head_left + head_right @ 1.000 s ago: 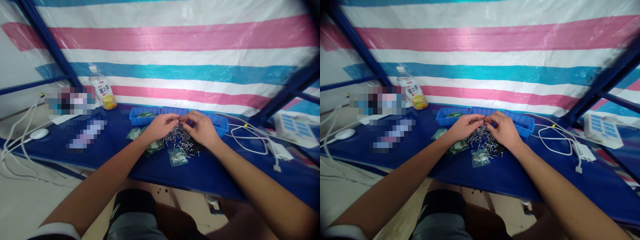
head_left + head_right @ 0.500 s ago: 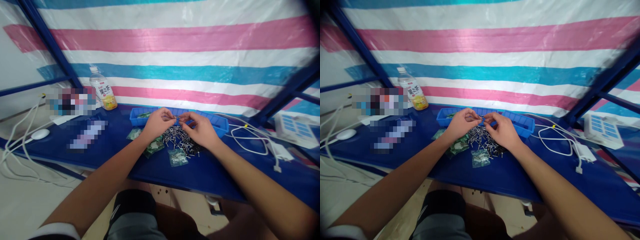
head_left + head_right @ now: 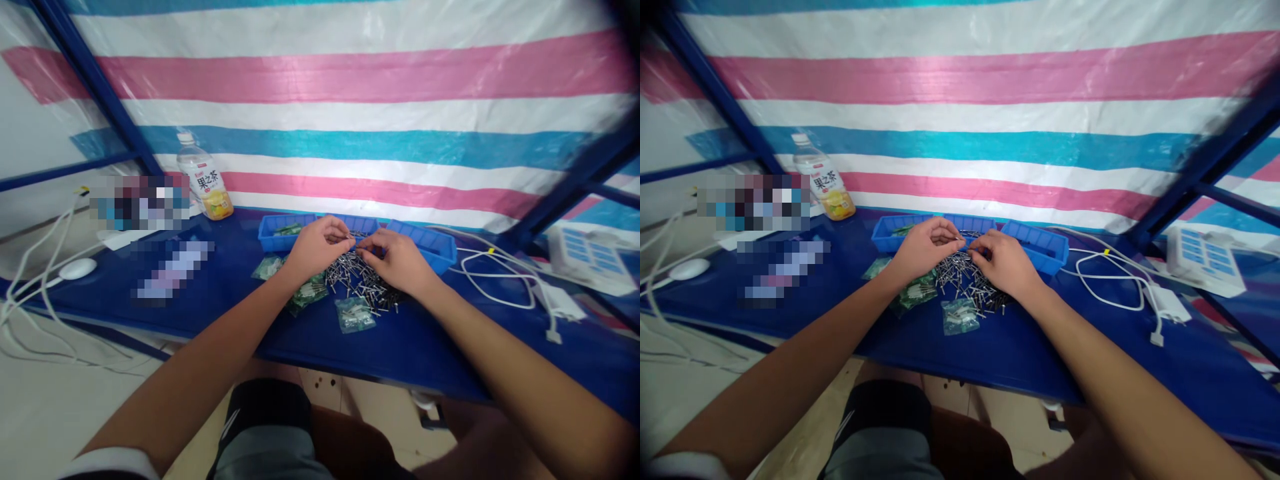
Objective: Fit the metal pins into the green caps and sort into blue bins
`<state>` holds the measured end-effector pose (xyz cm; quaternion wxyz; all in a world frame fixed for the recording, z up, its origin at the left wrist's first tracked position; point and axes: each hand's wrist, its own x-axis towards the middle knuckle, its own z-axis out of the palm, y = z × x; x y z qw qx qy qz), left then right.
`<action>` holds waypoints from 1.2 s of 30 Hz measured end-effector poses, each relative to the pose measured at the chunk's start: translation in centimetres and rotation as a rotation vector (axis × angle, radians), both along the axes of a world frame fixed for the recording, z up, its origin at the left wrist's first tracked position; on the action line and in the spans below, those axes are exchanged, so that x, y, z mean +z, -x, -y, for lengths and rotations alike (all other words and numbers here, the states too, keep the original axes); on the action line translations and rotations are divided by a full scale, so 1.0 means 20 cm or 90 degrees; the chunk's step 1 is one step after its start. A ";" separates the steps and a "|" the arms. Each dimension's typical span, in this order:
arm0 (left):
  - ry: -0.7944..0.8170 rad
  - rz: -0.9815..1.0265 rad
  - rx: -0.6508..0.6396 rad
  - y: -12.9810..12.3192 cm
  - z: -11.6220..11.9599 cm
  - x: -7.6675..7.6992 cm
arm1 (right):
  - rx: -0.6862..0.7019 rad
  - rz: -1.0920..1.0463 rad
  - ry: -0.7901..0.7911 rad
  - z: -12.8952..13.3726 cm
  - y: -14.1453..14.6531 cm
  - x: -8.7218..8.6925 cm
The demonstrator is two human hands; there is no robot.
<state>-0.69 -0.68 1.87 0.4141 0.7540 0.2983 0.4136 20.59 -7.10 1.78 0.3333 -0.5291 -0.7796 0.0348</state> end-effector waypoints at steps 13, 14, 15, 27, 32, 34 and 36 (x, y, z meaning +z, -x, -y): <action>-0.228 -0.258 -0.038 0.02 0.00 -0.03 | -0.100 -0.180 -0.011 -0.03 -0.08 0.04; -0.248 -0.281 -0.045 0.02 0.00 -0.04 | -0.101 -0.171 -0.016 -0.03 -0.08 0.04; -0.259 -0.298 -0.049 0.02 0.00 -0.05 | -0.104 -0.156 -0.020 -0.03 -0.07 0.03; -0.252 -0.311 -0.053 0.02 0.00 -0.04 | -0.113 0.183 0.027 0.00 -0.12 0.10; -0.257 -0.316 -0.050 0.02 0.00 -0.05 | -0.070 0.302 0.113 -0.01 -0.18 0.07; -0.255 -0.310 -0.048 0.02 0.00 -0.05 | -0.070 0.326 0.135 -0.02 -0.19 0.04; -0.254 -0.307 -0.047 0.02 0.00 -0.05 | -0.069 0.334 0.154 -0.03 -0.20 0.03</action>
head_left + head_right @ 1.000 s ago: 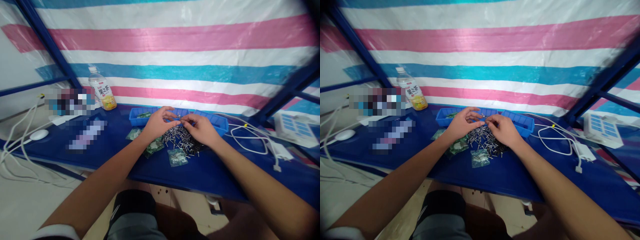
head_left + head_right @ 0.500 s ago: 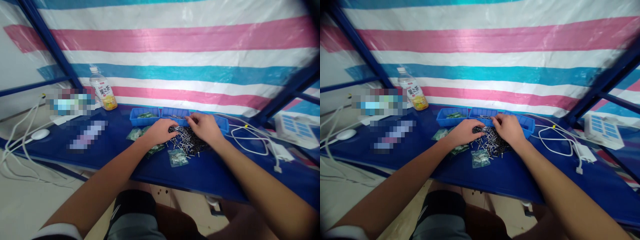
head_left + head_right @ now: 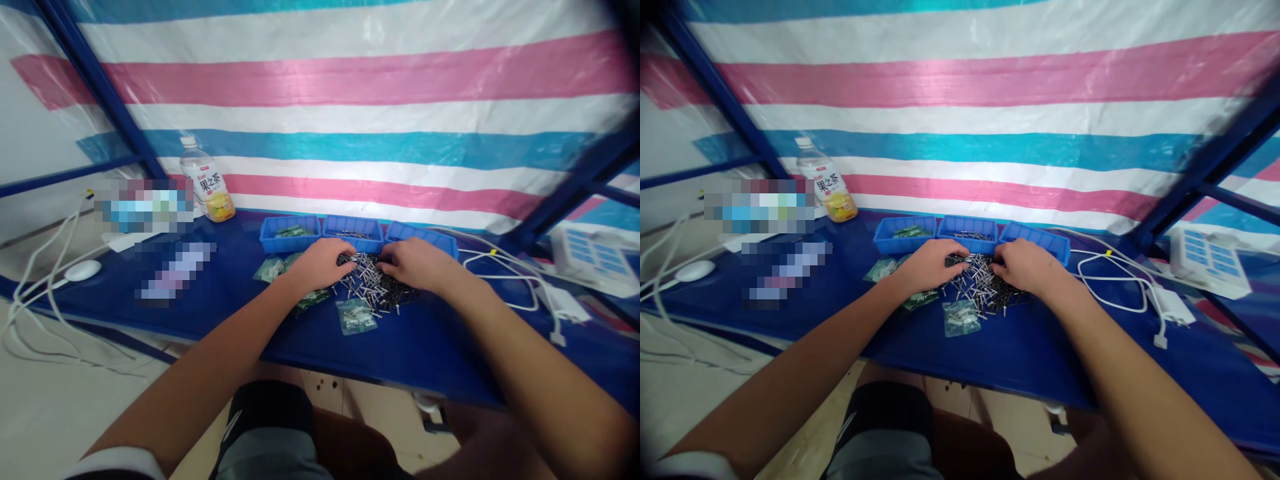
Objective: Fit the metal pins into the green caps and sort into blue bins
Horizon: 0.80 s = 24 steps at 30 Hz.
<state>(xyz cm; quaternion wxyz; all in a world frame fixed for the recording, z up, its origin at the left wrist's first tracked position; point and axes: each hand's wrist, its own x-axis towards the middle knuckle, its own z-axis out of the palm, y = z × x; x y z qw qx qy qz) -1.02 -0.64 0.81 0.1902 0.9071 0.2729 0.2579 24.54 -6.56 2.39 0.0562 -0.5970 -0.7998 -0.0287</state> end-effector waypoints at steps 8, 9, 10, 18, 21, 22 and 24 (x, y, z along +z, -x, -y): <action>-0.017 -0.015 0.004 0.00 0.00 0.00 | 0.024 -0.037 -0.003 0.00 0.00 0.01; -0.017 -0.014 0.004 0.00 0.00 0.00 | 0.023 -0.037 -0.011 0.00 0.00 0.01; -0.017 -0.014 0.003 0.00 0.00 0.00 | 0.020 -0.033 -0.018 0.01 0.01 0.01; -0.015 -0.036 0.001 0.00 0.01 0.02 | -0.016 0.073 -0.004 0.03 0.06 0.04; -0.016 -0.053 0.003 0.00 0.02 0.03 | -0.027 0.083 0.022 0.04 0.06 0.05; -0.016 -0.055 0.005 0.00 0.02 0.04 | -0.031 0.086 0.025 0.04 0.07 0.05; -0.019 -0.051 0.008 0.00 0.02 0.04 | -0.036 0.089 0.015 0.04 0.07 0.05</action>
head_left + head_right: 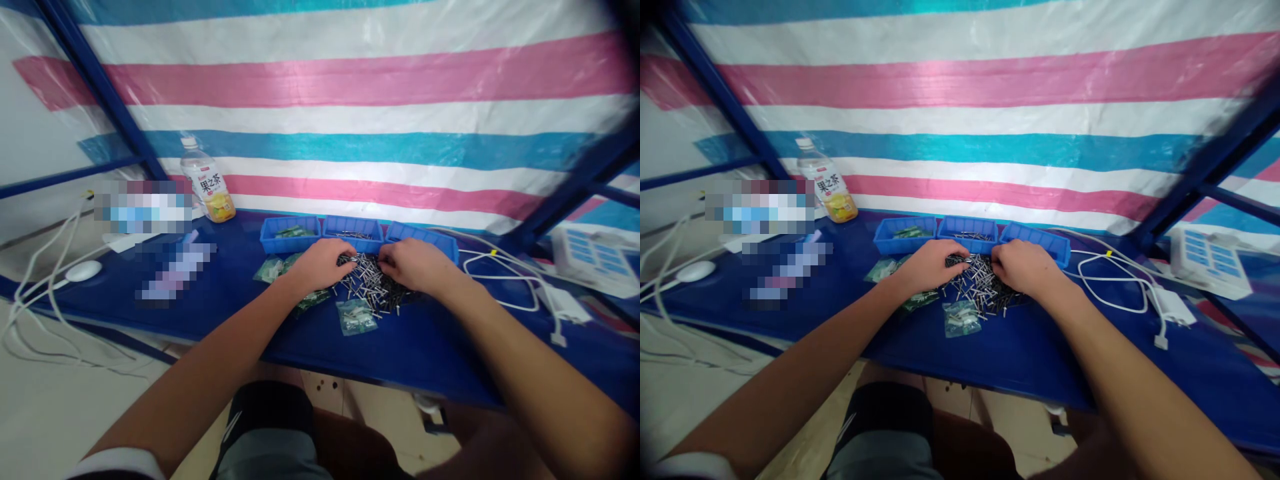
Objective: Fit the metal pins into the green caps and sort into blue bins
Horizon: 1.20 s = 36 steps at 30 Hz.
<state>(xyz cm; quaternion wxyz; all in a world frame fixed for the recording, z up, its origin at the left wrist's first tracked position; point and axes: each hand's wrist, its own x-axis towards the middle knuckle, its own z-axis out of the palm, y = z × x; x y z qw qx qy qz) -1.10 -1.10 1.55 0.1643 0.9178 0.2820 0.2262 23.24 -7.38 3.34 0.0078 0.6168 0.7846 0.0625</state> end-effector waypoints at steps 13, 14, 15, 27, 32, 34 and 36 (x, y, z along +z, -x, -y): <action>0.079 0.174 0.033 -0.01 0.04 0.06 | 0.115 -0.518 -0.139 0.04 0.09 0.05; 0.080 0.185 0.026 -0.01 0.04 0.06 | 0.108 -0.542 -0.128 0.04 0.10 0.04; 0.081 0.193 0.021 -0.01 0.04 0.06 | 0.103 -0.558 -0.119 0.04 0.10 0.04; 0.049 0.186 0.013 -0.01 0.00 0.05 | 0.123 -0.491 -0.138 0.02 0.10 0.00; 0.069 0.182 0.012 -0.01 0.01 0.05 | 0.125 -0.481 -0.127 0.03 0.11 0.00; 0.085 0.182 0.015 -0.02 0.02 0.05 | 0.122 -0.477 -0.122 0.03 0.12 0.01; 0.111 0.186 0.016 -0.02 0.03 0.05 | 0.118 -0.474 -0.120 0.04 0.12 0.01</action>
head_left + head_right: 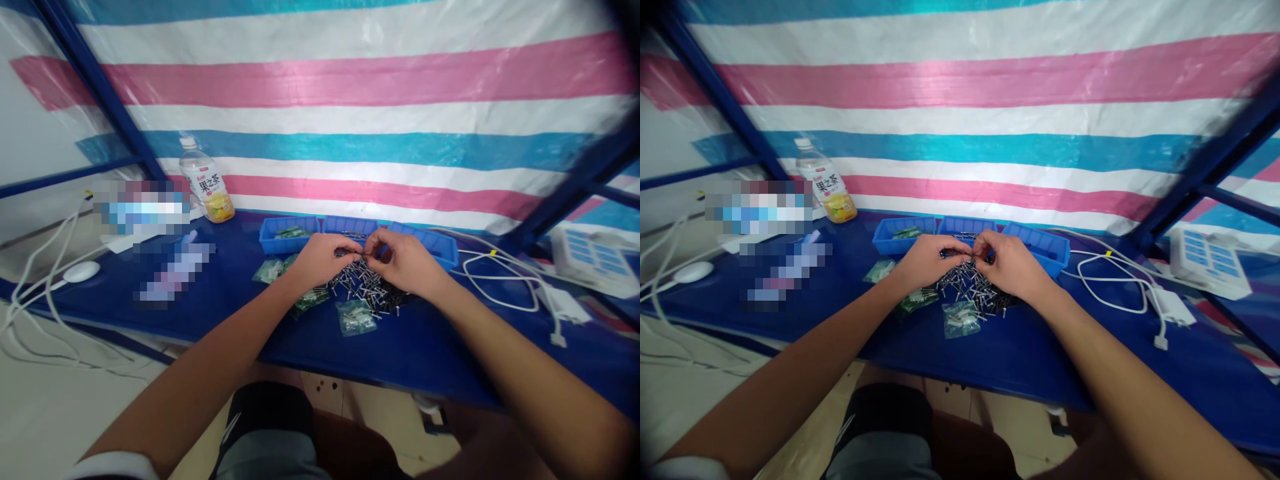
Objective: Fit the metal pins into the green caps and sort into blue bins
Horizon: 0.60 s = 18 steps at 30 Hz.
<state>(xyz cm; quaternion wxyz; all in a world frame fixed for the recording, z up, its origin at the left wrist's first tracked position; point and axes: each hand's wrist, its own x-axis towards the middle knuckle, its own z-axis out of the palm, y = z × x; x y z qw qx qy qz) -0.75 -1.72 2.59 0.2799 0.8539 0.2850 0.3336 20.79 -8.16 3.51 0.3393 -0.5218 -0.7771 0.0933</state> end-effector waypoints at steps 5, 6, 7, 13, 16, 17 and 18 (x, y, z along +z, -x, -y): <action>0.082 0.036 -0.019 0.00 0.00 0.00 | -0.004 0.027 -0.009 0.01 0.01 0.00; 0.096 0.049 -0.025 0.00 0.00 0.00 | -0.006 0.036 -0.012 0.02 0.01 0.00; 0.111 0.060 -0.033 0.00 0.00 -0.01 | -0.008 0.045 -0.015 0.02 0.01 0.01; 0.166 0.093 -0.054 0.00 -0.02 -0.02 | 0.010 0.064 -0.057 0.02 0.01 0.01; 0.155 0.092 -0.043 0.00 -0.02 -0.02 | 0.002 0.047 -0.098 0.01 0.01 0.01; 0.156 0.085 -0.042 0.00 -0.01 -0.01 | -0.006 0.037 -0.108 0.01 0.01 0.02; 0.158 0.079 -0.043 0.00 -0.01 -0.01 | -0.013 0.028 -0.113 0.01 0.01 0.02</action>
